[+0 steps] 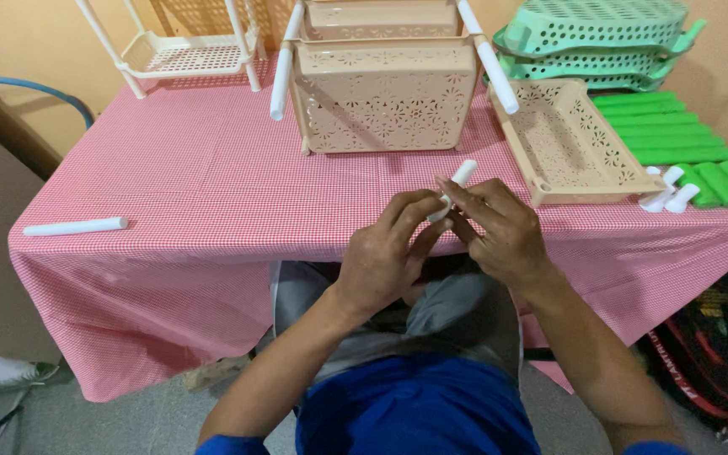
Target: The person handles several white plastic rods, inspecting them and placing them on a table. The person then picks up a beige plastic basket with rods already inserted and adjusts its position on the table.
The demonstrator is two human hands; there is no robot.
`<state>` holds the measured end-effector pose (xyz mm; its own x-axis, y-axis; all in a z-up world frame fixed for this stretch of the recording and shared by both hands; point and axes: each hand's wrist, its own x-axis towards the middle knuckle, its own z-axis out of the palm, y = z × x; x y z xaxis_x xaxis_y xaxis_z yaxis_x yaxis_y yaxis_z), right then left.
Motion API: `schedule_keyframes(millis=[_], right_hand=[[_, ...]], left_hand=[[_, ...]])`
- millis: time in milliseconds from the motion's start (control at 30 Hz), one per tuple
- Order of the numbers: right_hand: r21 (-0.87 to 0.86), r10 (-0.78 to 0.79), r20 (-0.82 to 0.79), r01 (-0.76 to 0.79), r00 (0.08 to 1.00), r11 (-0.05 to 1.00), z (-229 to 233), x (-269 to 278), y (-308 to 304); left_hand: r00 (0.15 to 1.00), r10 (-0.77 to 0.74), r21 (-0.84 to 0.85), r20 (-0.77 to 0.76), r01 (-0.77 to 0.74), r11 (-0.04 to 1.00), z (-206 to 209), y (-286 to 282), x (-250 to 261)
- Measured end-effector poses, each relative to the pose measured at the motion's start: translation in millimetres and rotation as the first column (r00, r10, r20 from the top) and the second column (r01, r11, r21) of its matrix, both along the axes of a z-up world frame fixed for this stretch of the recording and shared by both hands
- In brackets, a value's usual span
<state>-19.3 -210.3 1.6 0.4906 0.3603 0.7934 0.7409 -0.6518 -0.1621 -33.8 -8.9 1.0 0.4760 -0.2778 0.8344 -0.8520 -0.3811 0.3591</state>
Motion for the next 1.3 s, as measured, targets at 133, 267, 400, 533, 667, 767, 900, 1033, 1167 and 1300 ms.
schedule_keyframes(millis=[133,267,400,533,667,767,900,1033,1167,1300], right_hand=[[-0.068,-0.065,0.113,0.073,0.991,0.995,6,0,-4],[-0.066,-0.090,0.157,0.101,0.984,0.993,16,-1,-7],[-0.096,-0.113,0.197,0.134,0.974,0.986,27,-3,-13],[-0.096,-0.122,0.153,0.138,0.981,0.986,34,-4,-21],[-0.014,-0.132,0.087,0.134,0.987,0.991,34,-6,-26],[0.049,-0.127,0.094,0.123,0.987,0.991,33,-7,-26],[0.122,-0.105,0.105,0.092,0.989,0.988,33,-6,-27],[0.126,-0.140,0.123,0.125,0.982,0.984,35,-7,-28],[0.130,-0.126,0.118,0.110,0.985,0.985,35,-8,-26],[0.111,-0.111,0.096,0.100,0.989,0.989,36,-8,-25]], left_hand=[[0.994,-0.105,-0.176,-0.018,0.101,0.979,-1,0,6],[0.970,-0.139,-0.258,-0.201,0.085,0.962,-1,5,12],[0.892,-0.305,-0.422,-0.335,0.147,0.895,-2,9,19],[0.825,-0.479,-0.595,-0.300,0.231,0.770,-4,9,29],[0.811,-0.503,-0.631,-0.298,0.228,0.742,-4,13,35],[0.854,-0.426,-0.592,-0.297,0.185,0.784,-2,15,35],[0.943,-0.159,-0.408,-0.294,0.026,0.912,1,20,31],[0.990,-0.116,-0.328,-0.079,0.084,0.941,4,22,30],[0.999,-0.036,-0.263,0.003,0.036,0.964,7,22,30],[0.999,0.035,-0.258,0.042,-0.023,0.966,9,24,30]])
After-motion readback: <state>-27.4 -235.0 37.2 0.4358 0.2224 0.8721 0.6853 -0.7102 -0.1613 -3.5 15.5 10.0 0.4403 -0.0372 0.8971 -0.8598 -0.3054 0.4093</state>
